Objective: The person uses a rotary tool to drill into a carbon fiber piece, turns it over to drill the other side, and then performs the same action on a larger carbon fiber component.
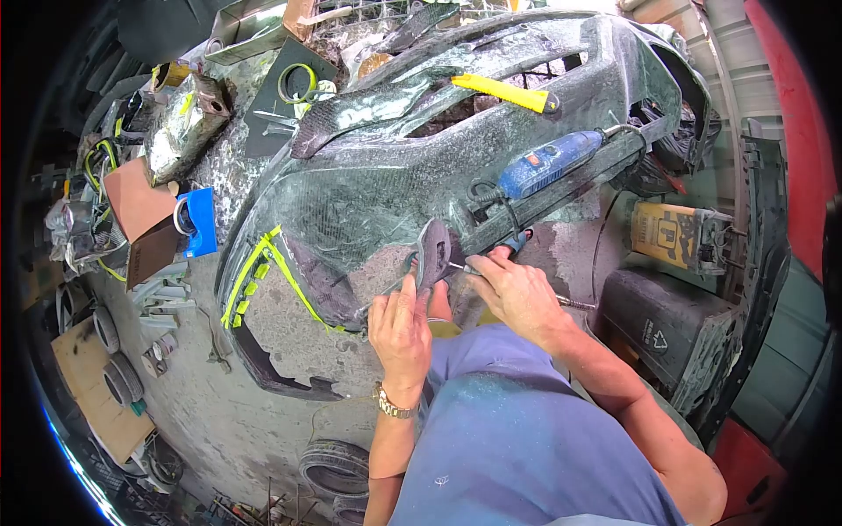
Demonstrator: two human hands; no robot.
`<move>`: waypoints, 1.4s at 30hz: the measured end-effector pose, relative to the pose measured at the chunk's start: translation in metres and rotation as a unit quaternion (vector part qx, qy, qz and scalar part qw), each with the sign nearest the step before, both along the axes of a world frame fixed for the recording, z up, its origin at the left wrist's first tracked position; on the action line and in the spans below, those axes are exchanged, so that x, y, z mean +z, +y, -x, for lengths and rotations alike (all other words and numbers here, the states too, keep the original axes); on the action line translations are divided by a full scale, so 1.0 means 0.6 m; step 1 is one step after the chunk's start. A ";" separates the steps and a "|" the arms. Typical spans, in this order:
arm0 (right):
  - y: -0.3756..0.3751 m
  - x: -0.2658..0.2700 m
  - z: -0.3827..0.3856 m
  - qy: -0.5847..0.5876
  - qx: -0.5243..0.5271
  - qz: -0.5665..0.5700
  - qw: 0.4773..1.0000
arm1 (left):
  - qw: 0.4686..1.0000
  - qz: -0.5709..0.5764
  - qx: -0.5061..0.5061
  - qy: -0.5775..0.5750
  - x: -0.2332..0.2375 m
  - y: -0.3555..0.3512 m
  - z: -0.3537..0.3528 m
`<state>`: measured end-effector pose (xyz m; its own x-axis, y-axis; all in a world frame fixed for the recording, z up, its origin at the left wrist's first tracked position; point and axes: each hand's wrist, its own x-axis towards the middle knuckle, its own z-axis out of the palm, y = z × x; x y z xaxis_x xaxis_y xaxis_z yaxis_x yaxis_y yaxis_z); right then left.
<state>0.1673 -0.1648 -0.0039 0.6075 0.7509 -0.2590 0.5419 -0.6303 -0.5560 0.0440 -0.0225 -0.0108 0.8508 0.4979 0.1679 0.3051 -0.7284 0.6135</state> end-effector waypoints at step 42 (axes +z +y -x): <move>-0.011 -0.012 0.013 -0.010 0.007 -0.006 1.000 | 0.999 -0.022 0.015 -0.029 -0.017 -0.015 0.015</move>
